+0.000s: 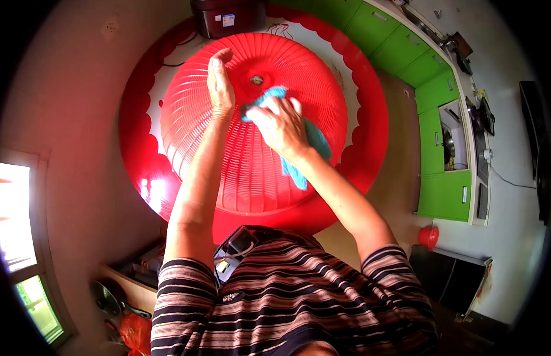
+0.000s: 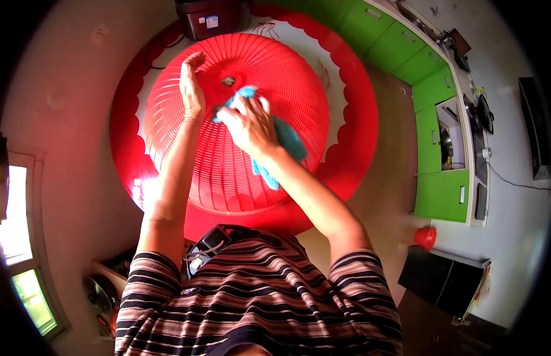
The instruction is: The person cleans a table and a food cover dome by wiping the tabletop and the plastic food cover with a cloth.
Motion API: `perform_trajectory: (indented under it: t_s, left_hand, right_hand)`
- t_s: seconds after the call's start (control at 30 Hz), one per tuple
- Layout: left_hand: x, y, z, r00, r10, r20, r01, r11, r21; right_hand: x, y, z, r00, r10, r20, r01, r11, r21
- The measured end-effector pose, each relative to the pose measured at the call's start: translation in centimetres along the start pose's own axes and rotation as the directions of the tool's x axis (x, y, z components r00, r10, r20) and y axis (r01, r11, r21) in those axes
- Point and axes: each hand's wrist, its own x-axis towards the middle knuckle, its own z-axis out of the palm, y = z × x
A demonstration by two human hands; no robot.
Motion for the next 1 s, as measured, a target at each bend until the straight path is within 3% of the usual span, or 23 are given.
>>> perform_trajectory:
  t_s: [0.17, 0.23, 0.3, 0.37, 0.5, 0.57, 0.6, 0.63, 0.67, 0.7, 0.77, 0.9, 0.93, 1.0]
  left_hand:
    - [0.2, -0.2, -0.1, 0.999, -0.028, 0.039, 0.030, 0.998, -0.047]
    - [0.3, -0.2, -0.3, 1.000, -0.006, 0.029, 0.006, 1.000, 0.008]
    - [0.4, 0.1, -0.2, 0.998, 0.034, 0.061, -0.040, 0.995, 0.094]
    - [0.4, 0.4, -0.1, 0.999, 0.029, 0.031, -0.031, 0.997, 0.071]
    - [0.4, 0.6, 0.1, 0.997, -0.017, 0.074, 0.007, 0.990, 0.143]
    - [0.4, 0.9, 0.1, 0.983, 0.006, 0.182, -0.074, 0.927, 0.369]
    - [0.2, 1.4, 0.2, 0.968, 0.015, 0.252, -0.159, 0.811, 0.563]
    - [0.2, 1.2, 0.5, 0.930, 0.077, 0.358, -0.308, 0.692, 0.653]
    - [0.0, 1.0, 0.7, 0.917, 0.088, 0.390, -0.355, 0.624, 0.696]
    - [-0.5, 1.3, 0.8, 0.902, 0.095, 0.422, -0.400, 0.552, 0.732]
    - [-0.8, 1.6, 0.7, 0.901, 0.078, 0.428, -0.395, 0.557, 0.731]
    - [-1.3, 2.6, 0.8, 0.893, 0.043, 0.449, -0.392, 0.562, 0.728]
    - [-1.4, 2.5, 0.8, 0.878, 0.136, 0.459, -0.453, 0.546, 0.705]
    - [-1.4, 2.5, 0.8, 0.879, 0.118, 0.463, -0.445, 0.553, 0.704]
  right_hand:
    - [2.1, 0.1, 2.3, 0.998, 0.049, -0.026, -0.051, 0.997, -0.066]
    - [1.8, 0.0, 2.0, 0.998, 0.059, 0.021, -0.060, 0.998, 0.018]
    - [0.3, -0.5, 1.6, 0.997, -0.040, 0.061, 0.036, 0.997, 0.061]
    - [-1.5, -1.6, 0.5, 0.993, -0.076, 0.091, 0.060, 0.983, 0.174]
    - [-5.3, -3.1, -1.5, 0.993, -0.108, 0.045, 0.095, 0.969, 0.230]
    - [-7.8, -2.8, -2.0, 0.983, -0.169, 0.074, 0.150, 0.965, 0.217]
    - [-9.0, -2.4, -2.2, 0.983, -0.169, 0.077, 0.149, 0.965, 0.214]
    - [-9.8, -2.0, -2.3, 0.982, -0.168, 0.081, 0.148, 0.966, 0.212]
    - [-10.4, -1.6, -2.3, 0.985, -0.161, 0.060, 0.148, 0.971, 0.185]
    - [-10.4, -1.2, -2.4, 0.987, -0.154, 0.055, 0.141, 0.973, 0.185]
    - [-10.7, -0.5, -2.6, 0.988, -0.154, 0.022, 0.153, 0.987, 0.049]
    - [-8.3, 1.7, -3.6, 1.000, -0.005, 0.005, 0.004, 0.997, 0.073]
    - [-7.3, 2.5, -3.6, 0.999, 0.047, 0.006, -0.047, 0.997, 0.060]
    - [-5.0, 4.5, -2.5, 0.993, 0.097, -0.068, -0.096, 0.995, 0.026]
